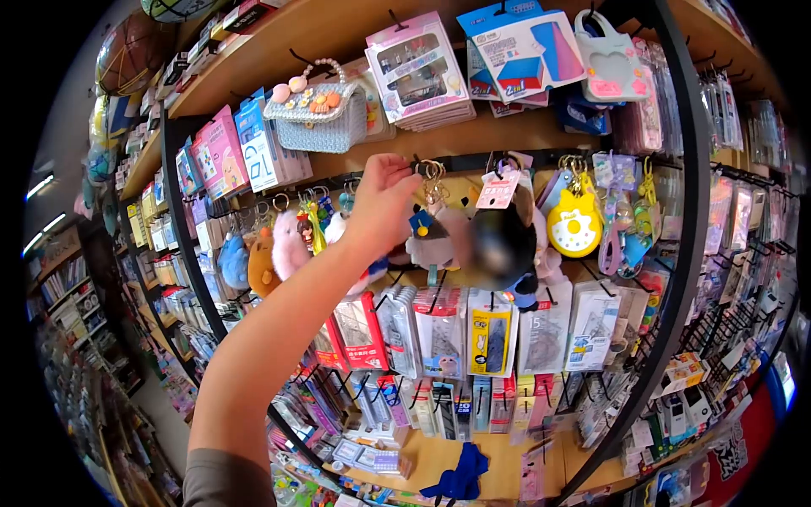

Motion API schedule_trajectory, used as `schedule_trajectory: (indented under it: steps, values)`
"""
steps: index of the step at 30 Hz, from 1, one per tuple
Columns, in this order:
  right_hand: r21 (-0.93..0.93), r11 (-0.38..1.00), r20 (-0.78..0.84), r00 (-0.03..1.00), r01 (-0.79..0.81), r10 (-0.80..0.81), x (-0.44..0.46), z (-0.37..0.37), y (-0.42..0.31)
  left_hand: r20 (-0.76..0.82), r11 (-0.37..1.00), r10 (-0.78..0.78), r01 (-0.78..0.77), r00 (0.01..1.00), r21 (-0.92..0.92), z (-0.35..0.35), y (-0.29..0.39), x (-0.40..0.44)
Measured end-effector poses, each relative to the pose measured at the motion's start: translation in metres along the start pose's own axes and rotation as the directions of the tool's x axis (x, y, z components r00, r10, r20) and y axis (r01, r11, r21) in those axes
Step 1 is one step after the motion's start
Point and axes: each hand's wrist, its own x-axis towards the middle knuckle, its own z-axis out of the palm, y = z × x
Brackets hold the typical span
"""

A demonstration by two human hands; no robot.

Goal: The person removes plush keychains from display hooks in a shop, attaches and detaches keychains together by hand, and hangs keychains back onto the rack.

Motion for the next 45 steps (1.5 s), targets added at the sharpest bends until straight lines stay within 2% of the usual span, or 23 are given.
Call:
schedule_trajectory:
  steps: [2,3,6,7,10,11,14,15,18,22,25,28,32,37,40,41,42,43,45]
  values:
    - [-0.047,0.999,-0.029,0.999,0.02,-0.021,-0.016,-0.004,-0.013,-0.061,0.99,-0.136,0.138,0.989,0.03,0.008,-0.012,0.022]
    - [-0.069,0.997,-0.045,0.998,0.029,-0.032,-0.024,-0.006,-0.019,-0.079,0.99,-0.129,0.133,0.988,0.049,0.01,-0.022,0.031]
    - [-0.127,0.99,-0.095,0.993,0.059,-0.072,-0.051,-0.018,-0.036,-0.103,0.952,-0.274,0.285,0.956,0.112,0.014,-0.038,0.049]
    - [-0.139,0.988,-0.11,0.99,0.067,-0.082,-0.059,-0.022,-0.04,-0.078,0.951,-0.295,0.3,0.952,0.069,0.012,-0.046,0.054]
    - [-0.174,0.981,-0.153,0.982,0.084,-0.111,-0.084,-0.034,-0.051,0.018,0.881,-0.43,0.424,0.903,-0.211,0.023,-0.032,0.047]
    - [-0.183,0.979,-0.169,0.979,0.087,-0.118,-0.094,-0.038,-0.054,0.007,0.877,-0.427,0.417,0.904,-0.238,0.022,-0.048,0.056]
    - [-0.203,0.975,-0.209,0.969,0.091,-0.134,-0.115,-0.048,-0.058,0.145,0.848,-0.431,0.455,0.891,-0.271,0.014,-0.085,0.08]
    - [-0.208,0.974,-0.222,0.965,0.09,-0.136,-0.121,-0.051,-0.057,0.055,0.876,-0.431,0.432,0.901,-0.213,0.014,-0.087,0.083]
    - [-0.22,0.972,-0.254,0.957,0.085,-0.141,-0.137,-0.059,-0.054,-0.16,0.985,-0.172,0.174,0.972,-0.002,0.017,-0.087,0.082]
    - [-0.241,0.967,-0.273,0.951,0.078,-0.144,-0.15,-0.062,-0.049,-0.087,0.995,-0.057,0.063,0.995,0.072,0.01,-0.068,0.073]
    - [-0.264,0.962,-0.277,0.95,0.072,-0.147,-0.156,-0.063,-0.047,-0.025,0.99,-0.034,0.037,0.999,0.134,0.004,-0.029,0.056]
    - [-0.288,0.955,-0.272,0.95,0.07,-0.152,-0.157,-0.062,-0.044,0.068,0.995,0.044,-0.049,0.997,0.084,-0.004,-0.008,0.052]
    - [-0.316,0.946,-0.257,0.954,0.069,-0.156,-0.157,-0.061,-0.04,0.082,0.985,0.086,-0.097,0.993,0.144,-0.014,0.03,0.035]
    - [-0.361,0.93,-0.23,0.96,0.07,-0.161,-0.151,-0.061,-0.036,0.086,0.977,0.186,-0.194,0.979,0.094,-0.031,0.056,0.015]
    - [-0.392,0.917,-0.204,0.966,0.069,-0.16,-0.144,-0.061,-0.03,0.193,0.879,0.259,-0.314,0.946,0.359,-0.051,0.068,-0.023]
    - [-0.401,0.914,-0.195,0.968,0.069,-0.158,-0.141,-0.061,-0.027,0.344,0.699,0.324,-0.468,0.882,0.541,-0.059,0.078,-0.04]
    - [-0.414,0.908,-0.187,0.97,0.067,-0.157,-0.137,-0.06,-0.024,0.501,0.46,0.329,-0.599,0.801,0.655,-0.067,0.085,-0.057]
    - [-0.428,0.902,-0.176,0.973,0.064,-0.153,-0.132,-0.06,-0.022,0.614,0.371,0.387,-0.726,0.688,0.579,-0.073,0.08,-0.07]
    - [-0.463,0.884,-0.144,0.978,0.066,-0.149,-0.12,-0.059,-0.016,0.682,0.285,0.312,-0.75,0.661,0.596,-0.088,0.074,-0.102]
